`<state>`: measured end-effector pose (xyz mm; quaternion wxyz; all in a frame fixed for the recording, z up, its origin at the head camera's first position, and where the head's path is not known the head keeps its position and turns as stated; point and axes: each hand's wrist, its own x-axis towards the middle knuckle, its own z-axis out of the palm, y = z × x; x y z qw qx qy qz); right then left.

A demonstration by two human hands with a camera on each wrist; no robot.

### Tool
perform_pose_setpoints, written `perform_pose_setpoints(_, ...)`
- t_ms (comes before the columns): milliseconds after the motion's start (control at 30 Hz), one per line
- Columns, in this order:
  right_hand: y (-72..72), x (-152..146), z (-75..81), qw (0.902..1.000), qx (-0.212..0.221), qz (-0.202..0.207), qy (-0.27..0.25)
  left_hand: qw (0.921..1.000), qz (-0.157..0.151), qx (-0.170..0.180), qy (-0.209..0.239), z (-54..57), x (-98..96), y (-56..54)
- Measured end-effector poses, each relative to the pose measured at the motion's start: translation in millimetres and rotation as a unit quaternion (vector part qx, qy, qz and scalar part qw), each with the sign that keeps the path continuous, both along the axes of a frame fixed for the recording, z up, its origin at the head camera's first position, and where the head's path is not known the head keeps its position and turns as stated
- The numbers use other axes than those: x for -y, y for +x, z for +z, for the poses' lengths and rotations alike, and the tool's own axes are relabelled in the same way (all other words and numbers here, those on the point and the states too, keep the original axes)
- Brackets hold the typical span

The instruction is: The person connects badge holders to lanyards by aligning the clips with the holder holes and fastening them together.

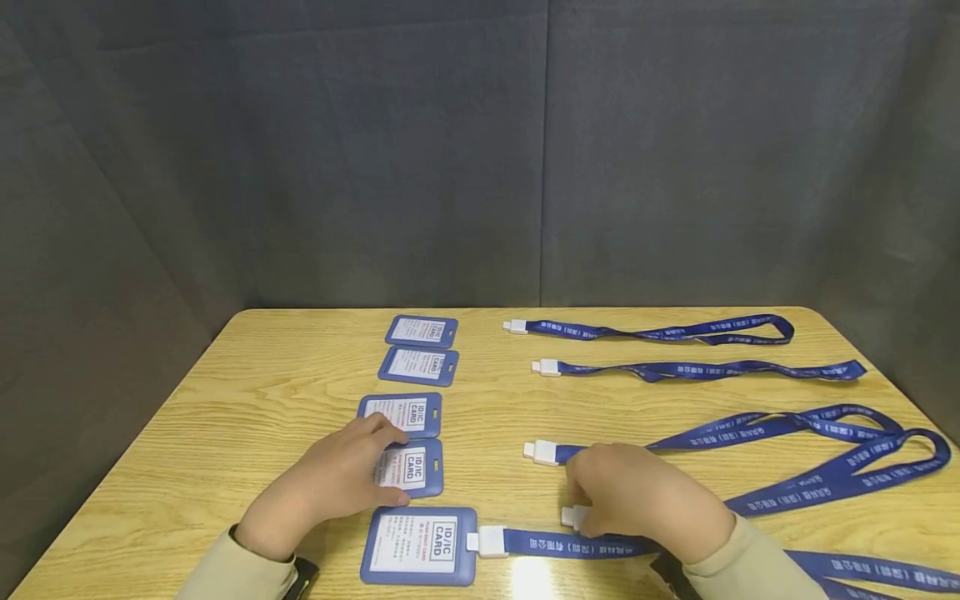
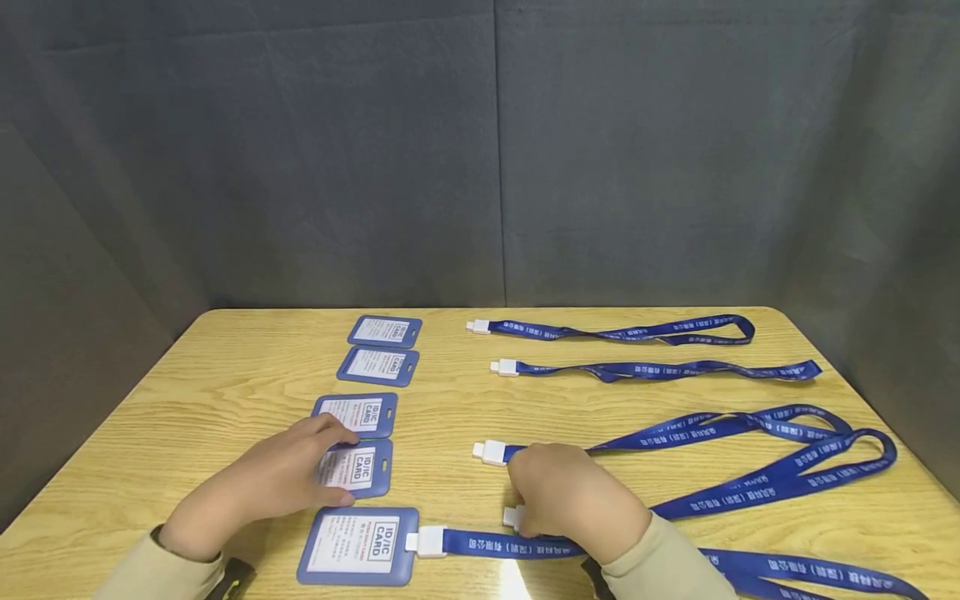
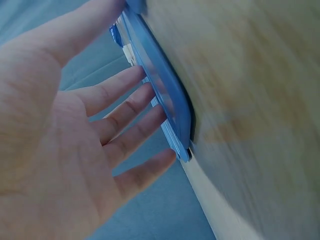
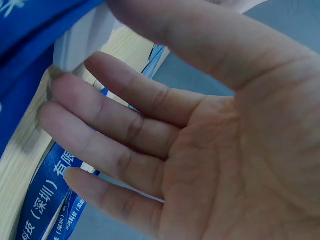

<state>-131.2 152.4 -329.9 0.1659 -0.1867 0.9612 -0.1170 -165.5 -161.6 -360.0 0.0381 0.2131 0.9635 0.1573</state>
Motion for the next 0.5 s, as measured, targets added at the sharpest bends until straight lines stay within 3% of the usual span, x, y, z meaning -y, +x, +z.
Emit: perform_pose_setpoints(500, -6.1, -0.2, -7.7, 0.9969, -0.075, 0.022, -0.005, 0.9999, -0.004, 0.008, -0.007, 2.6, 1.8, 1.9)
